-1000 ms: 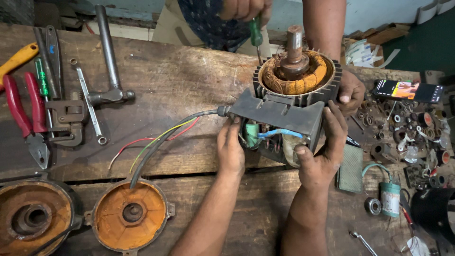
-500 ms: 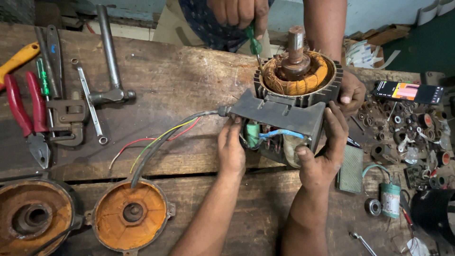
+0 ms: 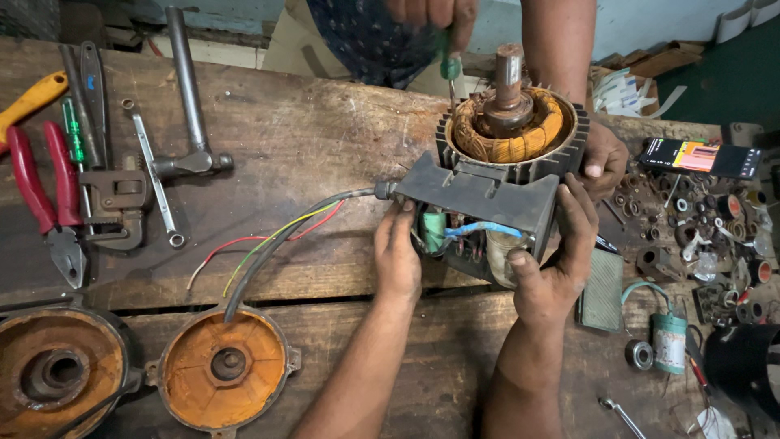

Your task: The person holds an electric motor stator housing on a workbench while a coworker lowers the rotor into it, then steadies the assembly and adjusts the terminal box and wiring. The person then carries the assembled motor to the concrete floor and sets it down on a brick.

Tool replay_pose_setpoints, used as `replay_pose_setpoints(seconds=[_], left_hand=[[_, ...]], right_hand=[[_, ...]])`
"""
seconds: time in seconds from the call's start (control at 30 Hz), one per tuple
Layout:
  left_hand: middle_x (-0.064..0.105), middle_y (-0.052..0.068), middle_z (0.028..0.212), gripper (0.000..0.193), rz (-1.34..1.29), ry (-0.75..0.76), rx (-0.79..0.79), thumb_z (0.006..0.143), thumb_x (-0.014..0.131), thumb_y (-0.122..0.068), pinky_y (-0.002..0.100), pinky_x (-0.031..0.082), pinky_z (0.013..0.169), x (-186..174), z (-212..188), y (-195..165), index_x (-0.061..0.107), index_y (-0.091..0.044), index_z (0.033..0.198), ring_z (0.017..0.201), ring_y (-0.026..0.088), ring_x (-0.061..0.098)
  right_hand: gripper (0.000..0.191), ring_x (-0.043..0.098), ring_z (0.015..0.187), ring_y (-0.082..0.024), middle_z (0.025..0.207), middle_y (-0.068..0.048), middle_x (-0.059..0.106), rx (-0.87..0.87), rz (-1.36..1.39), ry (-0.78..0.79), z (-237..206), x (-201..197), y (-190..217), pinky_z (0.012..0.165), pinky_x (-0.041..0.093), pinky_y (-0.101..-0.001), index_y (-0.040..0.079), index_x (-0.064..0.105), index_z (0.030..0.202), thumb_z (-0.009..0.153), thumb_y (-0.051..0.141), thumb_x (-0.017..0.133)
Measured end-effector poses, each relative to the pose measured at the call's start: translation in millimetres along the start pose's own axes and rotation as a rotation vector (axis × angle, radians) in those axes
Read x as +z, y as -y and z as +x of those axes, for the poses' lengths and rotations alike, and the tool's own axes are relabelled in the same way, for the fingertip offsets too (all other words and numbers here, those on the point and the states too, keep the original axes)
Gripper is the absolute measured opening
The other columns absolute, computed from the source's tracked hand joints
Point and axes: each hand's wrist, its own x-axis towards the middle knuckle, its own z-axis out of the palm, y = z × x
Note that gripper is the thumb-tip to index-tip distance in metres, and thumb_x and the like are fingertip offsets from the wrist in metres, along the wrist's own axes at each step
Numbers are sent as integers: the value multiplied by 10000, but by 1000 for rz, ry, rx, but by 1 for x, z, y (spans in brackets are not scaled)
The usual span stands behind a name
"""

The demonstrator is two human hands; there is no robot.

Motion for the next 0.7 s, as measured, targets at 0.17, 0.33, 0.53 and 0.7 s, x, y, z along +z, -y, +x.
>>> replay_pose_setpoints(seconds=[0.17, 0.33, 0.53, 0.7], left_hand=[[659, 135, 1354, 513, -9, 55, 26, 1027, 555, -301, 334, 392, 1115, 0, -1, -3, 611, 92, 1351, 1255, 206, 581], [656, 123, 1359, 498, -32, 57, 30, 1023, 555, -284, 329, 394, 1114, 1, -1, -4, 608, 85, 1353, 1260, 200, 579], [664, 122, 1342, 493, -17, 43, 22, 1027, 551, -285, 326, 397, 1106, 1, -1, -3, 614, 80, 1351, 1242, 199, 585], [666, 125, 1327, 491, -41, 59, 20, 1031, 548, -290, 332, 405, 1096, 0, -2, -2, 615, 81, 1345, 1230, 206, 589]], right_hand=[[883, 443, 1514, -298, 1587, -183, 427, 8, 50, 0, 0, 1, 0, 1302, 379, -439, -7, 483, 1538, 959, 603, 752], [883, 440, 1517, -297, 1587, -180, 423, 4, 58, 3, 0, 1, -1, 1306, 374, -435, -7, 475, 1546, 963, 595, 756], [886, 443, 1515, -294, 1586, -180, 425, -6, 38, 3, 0, 1, -1, 1305, 375, -433, -6, 478, 1547, 959, 598, 751], [878, 444, 1513, -295, 1582, -185, 431, -13, 19, 3, 0, 0, -1, 1303, 375, -431, -9, 481, 1544, 962, 595, 739]])
